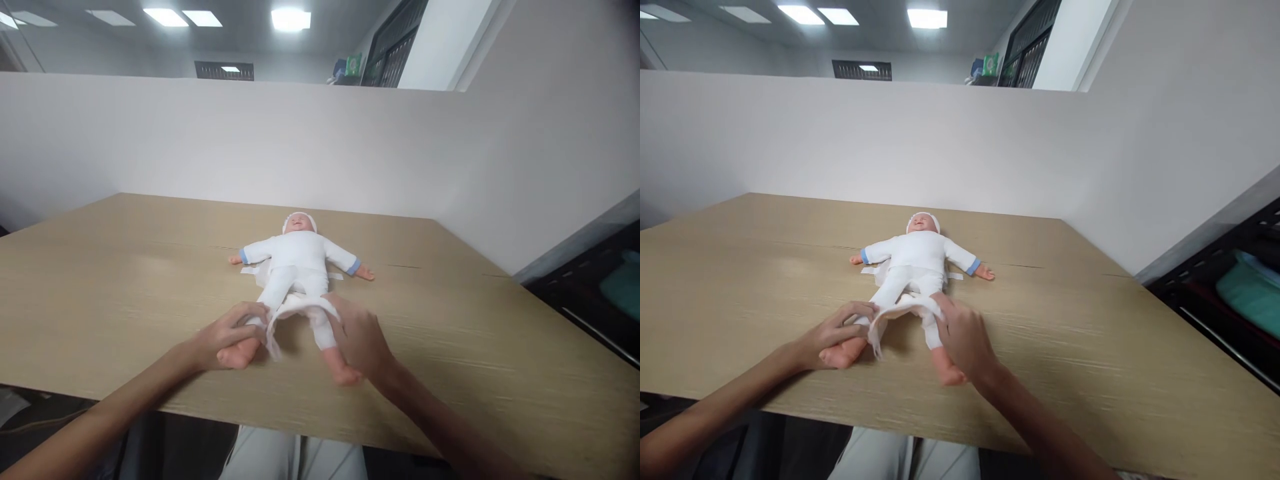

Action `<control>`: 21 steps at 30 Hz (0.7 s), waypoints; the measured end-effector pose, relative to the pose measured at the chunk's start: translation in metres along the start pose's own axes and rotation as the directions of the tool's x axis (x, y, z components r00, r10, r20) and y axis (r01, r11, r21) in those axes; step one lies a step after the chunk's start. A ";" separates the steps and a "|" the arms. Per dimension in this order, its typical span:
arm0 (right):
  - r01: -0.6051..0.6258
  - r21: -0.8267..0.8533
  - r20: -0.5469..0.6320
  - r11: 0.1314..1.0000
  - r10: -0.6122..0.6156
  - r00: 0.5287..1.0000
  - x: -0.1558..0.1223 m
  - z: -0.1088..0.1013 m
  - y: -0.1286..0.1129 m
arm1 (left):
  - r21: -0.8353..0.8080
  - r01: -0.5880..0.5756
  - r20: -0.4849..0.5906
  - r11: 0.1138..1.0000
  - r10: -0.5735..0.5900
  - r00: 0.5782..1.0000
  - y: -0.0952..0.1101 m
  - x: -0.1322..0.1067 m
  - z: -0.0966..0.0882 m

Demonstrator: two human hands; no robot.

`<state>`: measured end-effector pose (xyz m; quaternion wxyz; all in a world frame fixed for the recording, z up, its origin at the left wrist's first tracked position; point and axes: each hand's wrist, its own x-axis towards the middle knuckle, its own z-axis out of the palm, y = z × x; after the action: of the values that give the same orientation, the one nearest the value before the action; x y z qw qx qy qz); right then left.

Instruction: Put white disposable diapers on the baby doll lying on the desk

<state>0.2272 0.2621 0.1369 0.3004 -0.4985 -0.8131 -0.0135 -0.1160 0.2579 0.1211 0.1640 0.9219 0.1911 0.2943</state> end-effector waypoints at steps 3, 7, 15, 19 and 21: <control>-0.083 0.155 -0.038 0.984 0.090 0.995 0.021 0.000 0.001 | 0.003 -0.010 -0.009 1.000 0.010 1.000 0.012 0.002 0.001; -0.028 0.246 -0.086 0.969 0.050 0.995 0.047 0.004 -0.002 | 0.015 -0.005 -0.013 1.000 0.005 1.000 0.032 0.002 0.005; -0.007 0.385 -0.053 0.923 0.029 0.998 0.075 0.013 0.013 | 0.068 0.022 0.087 0.997 -0.028 0.996 0.055 -0.003 0.009; -0.032 0.461 -0.012 0.887 0.042 0.999 0.075 0.011 0.019 | 0.021 0.085 0.180 0.996 -0.088 0.980 0.056 -0.005 0.005; -0.052 0.504 0.002 0.862 0.059 0.998 0.074 0.010 0.021 | 0.013 0.123 0.213 0.992 -0.123 0.969 0.057 -0.005 0.003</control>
<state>0.2160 0.3356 0.1603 0.4259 -0.4257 -0.7717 0.2045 -0.1031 0.2051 0.1397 0.2016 0.9346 0.2292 0.1828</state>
